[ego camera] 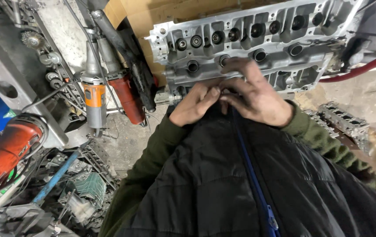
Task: Installing valves and keepers into a cylinder head using a hammer and specialized tools.
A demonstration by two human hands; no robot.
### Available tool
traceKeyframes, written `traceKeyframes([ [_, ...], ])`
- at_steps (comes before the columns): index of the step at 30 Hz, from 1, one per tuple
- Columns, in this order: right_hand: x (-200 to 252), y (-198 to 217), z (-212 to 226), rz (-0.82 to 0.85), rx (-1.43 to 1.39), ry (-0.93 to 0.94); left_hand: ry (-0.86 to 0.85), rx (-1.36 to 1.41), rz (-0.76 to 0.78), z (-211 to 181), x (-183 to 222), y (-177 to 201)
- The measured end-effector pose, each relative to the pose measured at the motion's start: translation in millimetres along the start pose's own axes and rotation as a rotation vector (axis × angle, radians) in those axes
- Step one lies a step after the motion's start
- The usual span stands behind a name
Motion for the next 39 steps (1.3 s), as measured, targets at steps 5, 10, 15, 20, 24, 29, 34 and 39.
traceKeyframes([
  [5,-2.8,20.0,11.8,-0.010,0.117,-0.037,0.112,-0.283,-0.104,2.0,3.8,6.3],
  [10,0.1,18.6,11.7,-0.133,0.113,-0.053,-0.017,-0.169,-0.092,-8.8,-0.5,6.8],
  [15,0.5,15.0,8.9,-0.154,0.116,-0.107,-0.046,-0.100,-0.233,11.1,0.7,14.2],
  [20,-4.9,10.5,-2.0,-0.227,0.200,-0.120,-0.055,-0.163,-0.264,8.2,-5.4,19.6],
  [24,-16.0,13.3,-17.2,-0.216,0.332,-0.104,0.010,-0.128,-0.410,32.3,-2.0,34.2],
  [29,-40.5,7.1,-48.1,-0.072,0.691,-0.143,0.056,-0.128,-0.576,15.5,1.0,42.6],
  [34,-46.5,-6.3,-84.8,0.075,0.908,-0.231,-0.082,0.001,-0.620,36.3,17.1,56.0],
  [39,-45.0,-12.5,-96.6,0.112,0.900,-0.272,-0.211,0.138,-0.698,30.6,26.7,62.4],
])
Point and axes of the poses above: each hand's wrist, its own x-axis away from the middle knuckle, its own y-axis out of the back of the hand, z = x × y, the point moved 6 cm from there along -x, towards the middle knuckle, and after that the axes turned 4 degrees about z, right-handed, at the moved point
